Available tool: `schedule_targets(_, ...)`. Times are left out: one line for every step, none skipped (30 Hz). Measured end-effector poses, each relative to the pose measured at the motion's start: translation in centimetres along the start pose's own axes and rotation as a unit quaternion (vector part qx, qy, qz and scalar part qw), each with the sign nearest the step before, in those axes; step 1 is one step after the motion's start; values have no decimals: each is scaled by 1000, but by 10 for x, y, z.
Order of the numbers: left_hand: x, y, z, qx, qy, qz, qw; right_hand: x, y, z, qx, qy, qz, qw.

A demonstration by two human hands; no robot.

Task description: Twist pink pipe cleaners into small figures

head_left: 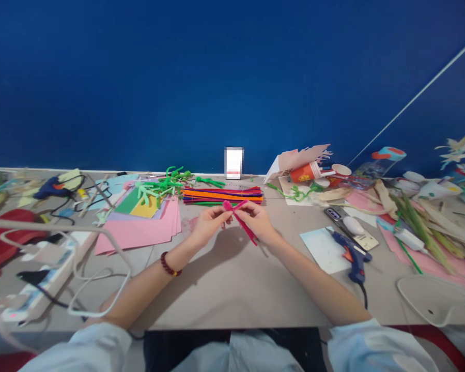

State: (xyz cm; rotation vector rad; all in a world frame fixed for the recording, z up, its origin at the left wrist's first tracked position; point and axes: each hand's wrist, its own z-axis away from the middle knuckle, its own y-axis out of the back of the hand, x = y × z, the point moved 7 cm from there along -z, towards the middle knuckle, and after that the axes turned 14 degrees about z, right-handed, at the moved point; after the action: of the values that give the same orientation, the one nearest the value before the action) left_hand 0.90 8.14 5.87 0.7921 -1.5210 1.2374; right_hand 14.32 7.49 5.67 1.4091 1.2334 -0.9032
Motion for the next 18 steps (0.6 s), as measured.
schedule_targets(0,0,0,-1,8,8,1000,-1,0,-1,-12,2,-1,1000)
schedule_targets(-1,0,-1,-3,16,12,1000,-4,0,-2,-23,11,-1,1000)
schedule_targets(-2,0,-1,-5,24,12,1000,-7,1,-3,-32,24,1,999)
schedule_targets(-2,1,-2,-5,29,9,1000,-11,3,-4,-34,37,8,999)
schedule_targets(-2,1,-2,-3,32,4,999,-15,6,-5,-32,53,24,998)
schedule_targets(-2,2,-2,-2,33,0,999,-19,10,-6,-27,72,51,996)
schedule_targets(-2,3,-3,0,32,-3,999,-24,13,-6,-21,95,86,992)
schedule_targets(-1,3,-3,0,32,-3,999,-28,15,-6,-20,126,130,983)
schedule_targets(-1,3,-3,-2,35,0,999,-33,16,-6,-19,160,175,971)
schedule_targets(-1,3,-3,-7,40,6,999,-36,17,-6,-18,192,212,958)
schedule_targets(-2,2,-3,-13,49,12,999,-38,18,-5,-14,217,241,946)
schedule_targets(-4,2,-3,-20,59,20,998,-39,18,-5,-10,234,263,936)
schedule_targets(-5,2,-3,-26,69,27,997,-39,18,-5,-5,245,277,929)
schedule_targets(-7,2,-4,-32,78,34,996,-39,18,-5,-2,249,285,926)
schedule_targets(-10,2,-4,-35,86,41,995,-38,17,-5,-4,249,288,925)
schedule_targets(-12,3,-4,-39,95,48,994,-37,16,-5,-7,248,286,925)
schedule_targets(-15,4,-5,-42,104,54,992,-37,16,-5,-11,246,281,928)
schedule_targets(-18,5,-6,-46,114,59,991,-38,15,-5,-13,244,273,930)
